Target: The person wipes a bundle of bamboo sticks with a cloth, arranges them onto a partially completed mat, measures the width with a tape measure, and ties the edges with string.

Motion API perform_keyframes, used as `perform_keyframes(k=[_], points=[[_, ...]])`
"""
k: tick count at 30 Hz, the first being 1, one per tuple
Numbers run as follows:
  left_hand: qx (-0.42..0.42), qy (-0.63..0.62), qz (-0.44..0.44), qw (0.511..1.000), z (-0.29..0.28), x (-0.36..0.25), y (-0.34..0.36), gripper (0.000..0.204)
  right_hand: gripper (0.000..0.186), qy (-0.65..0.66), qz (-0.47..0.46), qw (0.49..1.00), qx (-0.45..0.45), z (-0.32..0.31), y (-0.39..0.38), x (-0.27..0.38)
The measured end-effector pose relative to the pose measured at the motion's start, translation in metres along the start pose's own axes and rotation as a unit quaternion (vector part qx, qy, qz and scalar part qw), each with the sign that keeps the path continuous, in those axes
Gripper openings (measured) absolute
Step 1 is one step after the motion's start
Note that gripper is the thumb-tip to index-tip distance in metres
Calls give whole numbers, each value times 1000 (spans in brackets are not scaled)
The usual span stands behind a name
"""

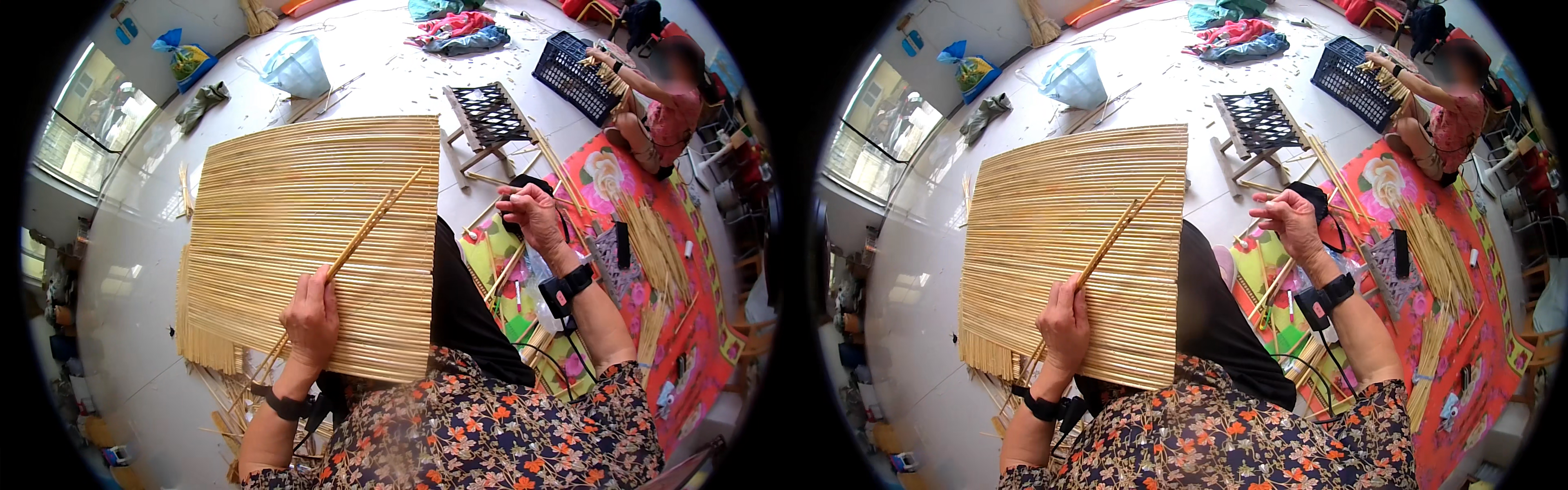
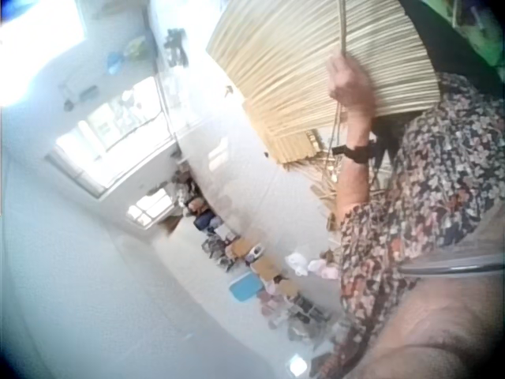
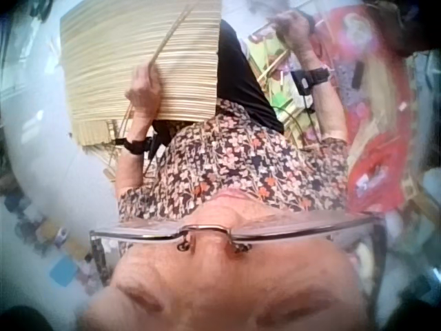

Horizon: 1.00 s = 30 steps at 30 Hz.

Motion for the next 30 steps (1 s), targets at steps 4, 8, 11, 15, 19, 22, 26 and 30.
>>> perform_keyframes(k=[4,8,11,15,19,22,26,30], points=[[-6,-17,4,1000,3,1,0,22,7,14,53,999,-1,0,-11,0],[-31,-36,11,999,6,3,-4,21,9,7,58,998,13,5,-15,-19],[-23,-41,7,999,7,5,-4,22,10,19,32,999,-5,6,-21,-18],[-33,-44,22,998,13,10,-7,23,9,28,31,999,-14,-4,-30,-7],[-51,-73,28,996,18,14,-7,23,7,70,26,997,-14,-4,-33,21],[-33,-49,26,998,18,18,-6,22,9,-1,-2,1000,1,11,-33,38],[-5,-23,35,999,21,23,-6,23,8,-1,-8,1000,24,14,-31,48],[4,-41,83,996,17,33,-7,25,6,-7,7,999,52,29,-27,47]])
Point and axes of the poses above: each hand's wrist, its own y-axis towards the middle knuckle, its own z-axis out of the palm, x = y × z, the point moved 3 cm from there along y, towards the middle knuckle, and after that the axes turned 11 degrees about -y, right-handed, at the moved point
